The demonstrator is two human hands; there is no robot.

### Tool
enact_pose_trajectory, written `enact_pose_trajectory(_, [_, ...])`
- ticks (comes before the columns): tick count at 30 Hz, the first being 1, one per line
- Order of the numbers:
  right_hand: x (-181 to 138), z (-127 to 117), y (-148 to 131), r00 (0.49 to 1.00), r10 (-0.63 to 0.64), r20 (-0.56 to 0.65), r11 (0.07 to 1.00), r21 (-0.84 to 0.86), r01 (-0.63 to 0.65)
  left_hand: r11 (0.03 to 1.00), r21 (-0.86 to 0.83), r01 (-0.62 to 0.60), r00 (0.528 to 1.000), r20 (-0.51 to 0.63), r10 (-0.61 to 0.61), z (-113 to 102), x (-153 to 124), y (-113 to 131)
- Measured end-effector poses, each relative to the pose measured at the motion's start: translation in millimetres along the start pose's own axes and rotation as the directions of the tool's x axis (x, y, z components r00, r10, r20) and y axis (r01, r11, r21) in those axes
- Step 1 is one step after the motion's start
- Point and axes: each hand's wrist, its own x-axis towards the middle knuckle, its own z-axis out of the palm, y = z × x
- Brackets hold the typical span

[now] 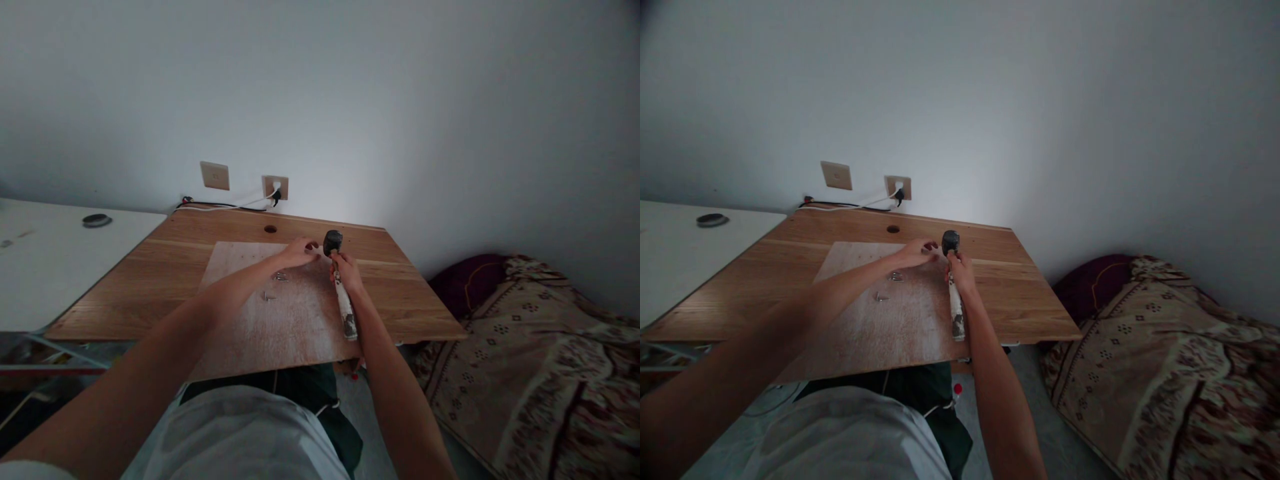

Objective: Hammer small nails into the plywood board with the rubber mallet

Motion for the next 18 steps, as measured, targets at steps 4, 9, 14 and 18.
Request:
enact_pose_trajectory(4, [4, 1, 3, 0.998, 0.058, -0.013, 0.998, -0.004, -0.058, 0.99, 0.108, -0.096, 0.984, 0.16, 0.078, -35, -10, 0])
enact_pose_trajectory(9, [6, 3, 8, 0.996, 0.089, -0.015, 0.996, 0.001, -0.089, 0.997, 0.066, -0.035, 0.854, 0.52, -0.004, -76, -28, -1])
enact_pose_trajectory(14, [6, 3, 9, 0.996, 0.094, -0.005, 0.995, -0.014, -0.094, 0.998, 0.042, 0.036, 0.775, 0.63, -0.055, -84, -34, 2])
enact_pose_trajectory(18, [6, 2, 10, 0.996, 0.091, -0.01, 0.996, -0.025, -0.091, 0.998, 0.06, -0.005, 0.767, 0.64, -0.035, -80, -31, 0])
